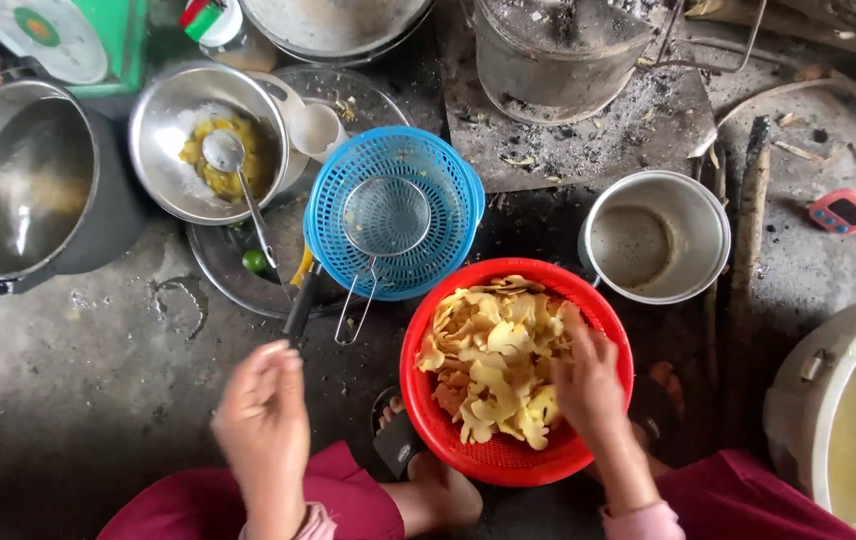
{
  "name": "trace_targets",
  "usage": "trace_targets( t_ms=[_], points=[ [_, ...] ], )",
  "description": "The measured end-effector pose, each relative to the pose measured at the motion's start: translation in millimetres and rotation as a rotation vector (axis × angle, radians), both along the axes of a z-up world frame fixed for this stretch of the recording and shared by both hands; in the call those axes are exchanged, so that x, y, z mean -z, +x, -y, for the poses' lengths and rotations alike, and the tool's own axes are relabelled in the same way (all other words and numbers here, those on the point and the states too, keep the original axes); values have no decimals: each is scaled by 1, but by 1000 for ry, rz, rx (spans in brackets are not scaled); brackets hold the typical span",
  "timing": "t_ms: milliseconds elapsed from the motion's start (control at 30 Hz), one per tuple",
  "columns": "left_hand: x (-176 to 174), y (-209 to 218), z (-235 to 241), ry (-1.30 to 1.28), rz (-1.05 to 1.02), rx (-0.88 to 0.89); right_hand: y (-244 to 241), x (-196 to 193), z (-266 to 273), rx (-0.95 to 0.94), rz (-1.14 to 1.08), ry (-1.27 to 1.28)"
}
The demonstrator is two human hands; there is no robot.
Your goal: Sorting and inspecting sliced ginger in a red bowl in a rustic kitchen environment.
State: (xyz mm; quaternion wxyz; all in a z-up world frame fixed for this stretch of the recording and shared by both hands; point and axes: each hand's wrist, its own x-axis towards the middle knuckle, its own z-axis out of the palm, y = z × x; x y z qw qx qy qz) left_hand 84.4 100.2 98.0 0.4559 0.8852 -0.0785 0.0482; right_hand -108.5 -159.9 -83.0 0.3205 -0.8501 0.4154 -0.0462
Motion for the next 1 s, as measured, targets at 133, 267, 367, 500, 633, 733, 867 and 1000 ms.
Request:
trace_targets(
  t_ms=[133, 267, 367, 500, 633, 733, 867, 1000],
  points=[
    [22, -2, 17, 16, -38, 77, 35, -57, -41, -203, 300, -264],
    [46, -4, 46, 105, -110, 210, 23, -49, -84, -230, 176, -165],
    [61, -10, 60, 271, -129, 315, 10, -48, -90, -292, 124, -185],
    [82, -12, 62, 395, -111, 384, -7, -52, -63, -182, 146, -13],
    [75, -15, 71, 442, -149, 405, -16, -27, -9, 32, 238, -51],
    [71, -15, 74, 457, -173, 420, -17, -19, 4, 148, 32, 12],
    [69, -13, 76, 558, -265, 425, -11, -8, -10, -8, -45, -57],
    [68, -12, 77, 598, -308, 434, -1, -13, -15, -26, 24, -131]
  ],
)
